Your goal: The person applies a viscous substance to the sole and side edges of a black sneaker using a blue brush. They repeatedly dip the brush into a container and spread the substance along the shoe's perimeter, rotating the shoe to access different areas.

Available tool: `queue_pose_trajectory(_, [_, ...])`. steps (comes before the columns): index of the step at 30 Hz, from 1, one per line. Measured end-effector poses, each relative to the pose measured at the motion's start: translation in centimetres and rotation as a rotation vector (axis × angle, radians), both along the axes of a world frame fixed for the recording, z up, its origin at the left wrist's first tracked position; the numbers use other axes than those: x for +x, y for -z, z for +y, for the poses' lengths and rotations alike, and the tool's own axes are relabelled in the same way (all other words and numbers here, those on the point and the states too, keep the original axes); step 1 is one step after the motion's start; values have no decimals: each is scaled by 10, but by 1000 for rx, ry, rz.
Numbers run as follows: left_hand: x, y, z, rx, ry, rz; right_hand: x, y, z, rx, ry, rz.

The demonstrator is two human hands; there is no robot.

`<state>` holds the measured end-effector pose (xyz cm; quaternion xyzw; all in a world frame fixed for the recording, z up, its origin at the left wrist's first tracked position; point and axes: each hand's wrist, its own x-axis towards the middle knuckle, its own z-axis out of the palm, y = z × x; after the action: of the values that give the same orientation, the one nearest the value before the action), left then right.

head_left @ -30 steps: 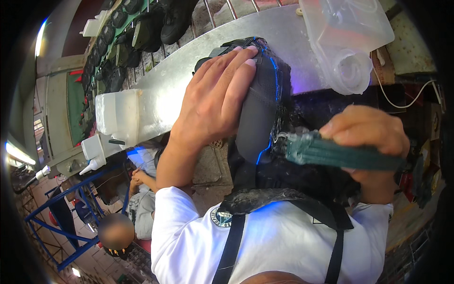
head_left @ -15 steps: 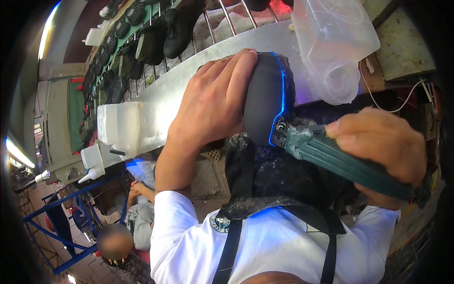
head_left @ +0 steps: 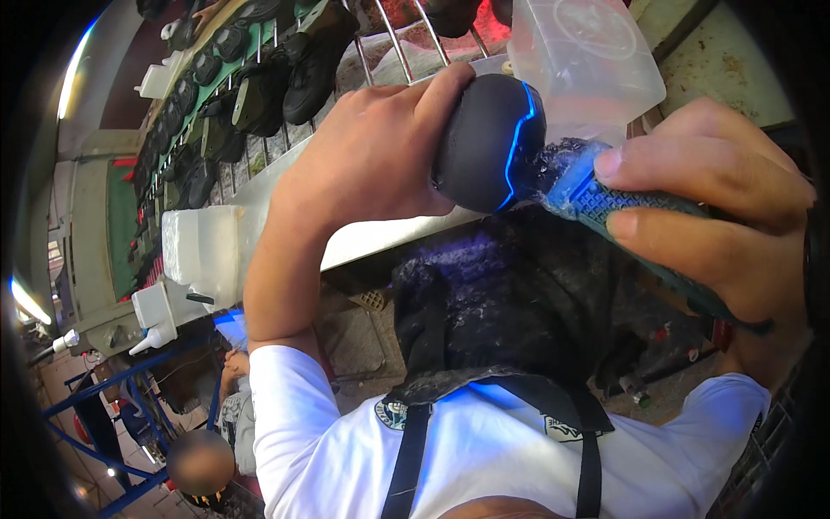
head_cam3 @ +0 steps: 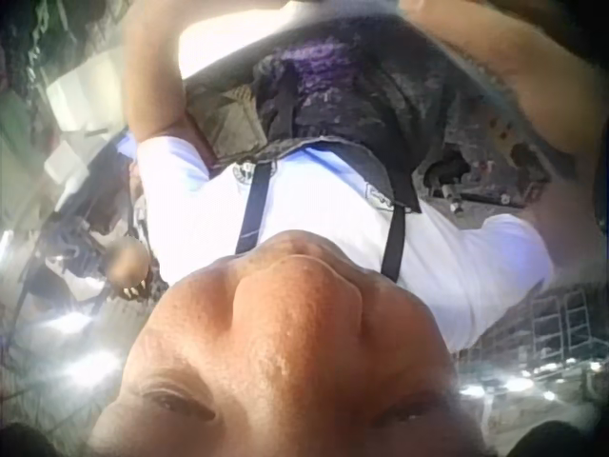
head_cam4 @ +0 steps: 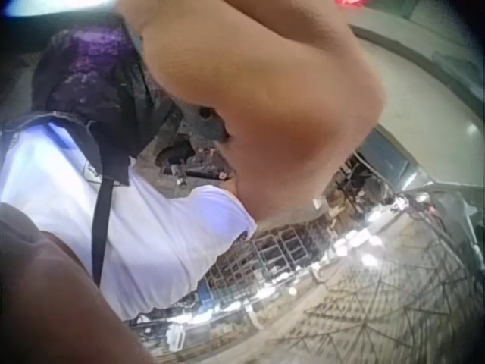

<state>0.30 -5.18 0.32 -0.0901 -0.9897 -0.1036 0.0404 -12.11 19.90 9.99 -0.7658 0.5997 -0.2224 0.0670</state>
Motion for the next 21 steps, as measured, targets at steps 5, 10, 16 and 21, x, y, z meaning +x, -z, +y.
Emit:
queue_pose_trajectory(5, [8,-12,-15,101,-46,-178,-19,79,14,-130,105,-753])
queue_pose_trajectory(10, [9,6,-33,358,91,-25,6,146,-38,-529,141,-1149])
queue_pose_trajectory(16, [18,6,-52,446,-50,-268,10,139,-36,-408,119,-552])
queue_pose_trajectory(21, [23,17,-63,491,90,-204,9,104,-32,-216,109,-1466])
